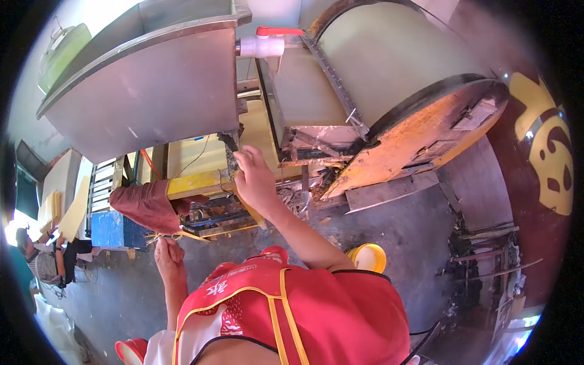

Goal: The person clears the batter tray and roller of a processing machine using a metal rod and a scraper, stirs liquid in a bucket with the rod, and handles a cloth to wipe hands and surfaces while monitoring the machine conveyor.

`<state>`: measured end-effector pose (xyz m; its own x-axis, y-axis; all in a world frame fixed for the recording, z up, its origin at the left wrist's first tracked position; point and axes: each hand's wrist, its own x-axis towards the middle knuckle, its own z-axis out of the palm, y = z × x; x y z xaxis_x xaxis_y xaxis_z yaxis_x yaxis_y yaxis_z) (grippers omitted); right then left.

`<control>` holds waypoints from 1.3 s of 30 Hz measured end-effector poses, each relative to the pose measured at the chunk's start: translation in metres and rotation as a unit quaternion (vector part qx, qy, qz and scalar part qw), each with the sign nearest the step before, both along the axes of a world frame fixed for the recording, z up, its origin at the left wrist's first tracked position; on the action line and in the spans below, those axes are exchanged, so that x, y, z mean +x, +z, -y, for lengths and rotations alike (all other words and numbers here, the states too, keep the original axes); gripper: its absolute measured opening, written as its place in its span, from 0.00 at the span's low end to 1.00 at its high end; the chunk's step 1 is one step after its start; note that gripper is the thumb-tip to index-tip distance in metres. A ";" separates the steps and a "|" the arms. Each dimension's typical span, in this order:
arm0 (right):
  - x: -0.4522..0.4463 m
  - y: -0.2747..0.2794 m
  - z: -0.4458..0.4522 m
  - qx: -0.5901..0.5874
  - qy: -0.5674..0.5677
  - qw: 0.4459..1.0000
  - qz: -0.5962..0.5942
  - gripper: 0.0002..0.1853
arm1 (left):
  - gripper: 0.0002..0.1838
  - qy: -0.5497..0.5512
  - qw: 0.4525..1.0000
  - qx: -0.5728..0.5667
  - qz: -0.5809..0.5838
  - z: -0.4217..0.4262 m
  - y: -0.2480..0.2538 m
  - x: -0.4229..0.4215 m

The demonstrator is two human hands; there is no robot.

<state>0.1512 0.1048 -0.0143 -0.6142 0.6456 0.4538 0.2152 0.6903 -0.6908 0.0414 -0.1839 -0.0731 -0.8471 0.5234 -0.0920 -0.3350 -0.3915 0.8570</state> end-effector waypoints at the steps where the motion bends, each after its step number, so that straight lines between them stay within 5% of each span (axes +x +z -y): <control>1: -0.002 0.000 0.000 -0.016 0.002 1.000 0.009 0.23 | 0.17 -0.001 1.000 0.001 0.000 0.000 0.005 0.002; 3: -0.006 -0.004 -0.002 -0.014 0.000 1.000 0.008 0.22 | 0.13 0.074 0.995 -0.061 -0.026 -0.001 0.011 0.007; 4: -0.007 -0.005 -0.002 0.015 -0.002 1.000 0.008 0.22 | 0.22 0.079 0.994 -0.063 -0.043 0.003 0.005 0.004; 10: -0.006 -0.012 -0.006 0.100 0.025 0.995 -0.010 0.22 | 0.30 0.230 0.948 -0.125 -0.180 0.014 0.013 -0.036; 18: 0.031 -0.015 -0.014 -0.034 0.062 0.989 -0.130 0.20 | 0.31 0.377 0.845 -0.230 -0.303 0.015 0.017 -0.171; 20: 0.047 -0.022 -0.019 -0.064 0.035 0.989 -0.126 0.19 | 0.31 0.315 0.906 -0.169 -0.228 0.012 0.015 -0.192; 23: 0.071 -0.024 -0.019 -0.094 0.014 0.987 -0.131 0.18 | 0.30 0.334 0.878 -0.254 -0.232 0.001 0.029 -0.184; 32: 0.095 -0.036 -0.011 -0.116 -0.032 0.986 -0.116 0.15 | 0.33 0.323 0.884 -0.255 -0.221 0.004 -0.002 -0.206; 37: 0.073 -0.030 0.000 -0.134 -0.018 0.983 -0.128 0.15 | 0.36 0.183 0.978 -0.023 -0.102 0.013 0.006 -0.210; 39: 0.065 -0.024 0.007 -0.144 -0.013 0.980 -0.134 0.15 | 0.37 0.180 0.974 -0.043 -0.128 0.011 0.019 -0.208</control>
